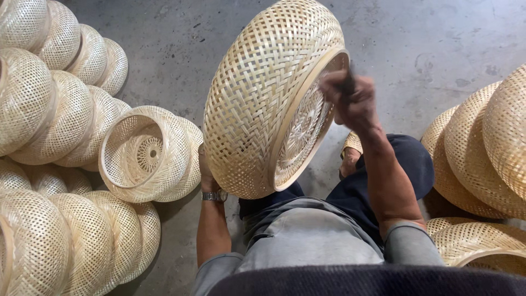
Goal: The person sits on the floor and uses a small knife to trim and smooth the rim of a woven bamboo basket. They rotate the basket to work on different sections of the edge, then place the finished basket aside and pick up another one to continue the process.
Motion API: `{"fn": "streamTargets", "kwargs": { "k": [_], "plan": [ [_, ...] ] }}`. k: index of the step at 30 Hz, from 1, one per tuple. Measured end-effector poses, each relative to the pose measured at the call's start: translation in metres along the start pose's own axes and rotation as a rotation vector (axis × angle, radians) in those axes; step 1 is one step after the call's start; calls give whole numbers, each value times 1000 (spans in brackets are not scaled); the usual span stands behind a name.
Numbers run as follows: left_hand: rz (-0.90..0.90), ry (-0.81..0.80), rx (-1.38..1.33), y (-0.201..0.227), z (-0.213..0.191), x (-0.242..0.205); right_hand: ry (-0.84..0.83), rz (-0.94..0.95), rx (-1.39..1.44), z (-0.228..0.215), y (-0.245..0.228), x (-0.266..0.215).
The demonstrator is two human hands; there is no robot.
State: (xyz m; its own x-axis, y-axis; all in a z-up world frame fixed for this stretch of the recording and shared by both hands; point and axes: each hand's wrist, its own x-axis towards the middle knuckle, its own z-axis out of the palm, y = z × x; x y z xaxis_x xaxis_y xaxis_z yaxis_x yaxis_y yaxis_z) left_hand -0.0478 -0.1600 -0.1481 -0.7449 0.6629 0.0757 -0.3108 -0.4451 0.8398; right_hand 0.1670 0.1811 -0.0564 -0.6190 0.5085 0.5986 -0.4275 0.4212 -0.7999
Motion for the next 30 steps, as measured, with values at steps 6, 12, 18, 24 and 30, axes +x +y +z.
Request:
{"fn": "streamTargets", "kwargs": {
  "k": [6, 12, 18, 24, 30],
  "plan": [
    [8, 40, 27, 17, 23, -4, 343, 233, -428, -55, 34, 9],
    [47, 23, 133, 47, 49, 1, -38, 318, -616, -60, 26, 19],
    [51, 78, -9, 73, 67, 9, -138, 497, 20, -34, -10, 48],
    [142, 83, 133, 92, 84, 5, -190, 360, 386, -25, -40, 72],
    [189, 66, 263, 104, 93, 5, -380, 244, 336, -29, -64, 90]
  ]
}}
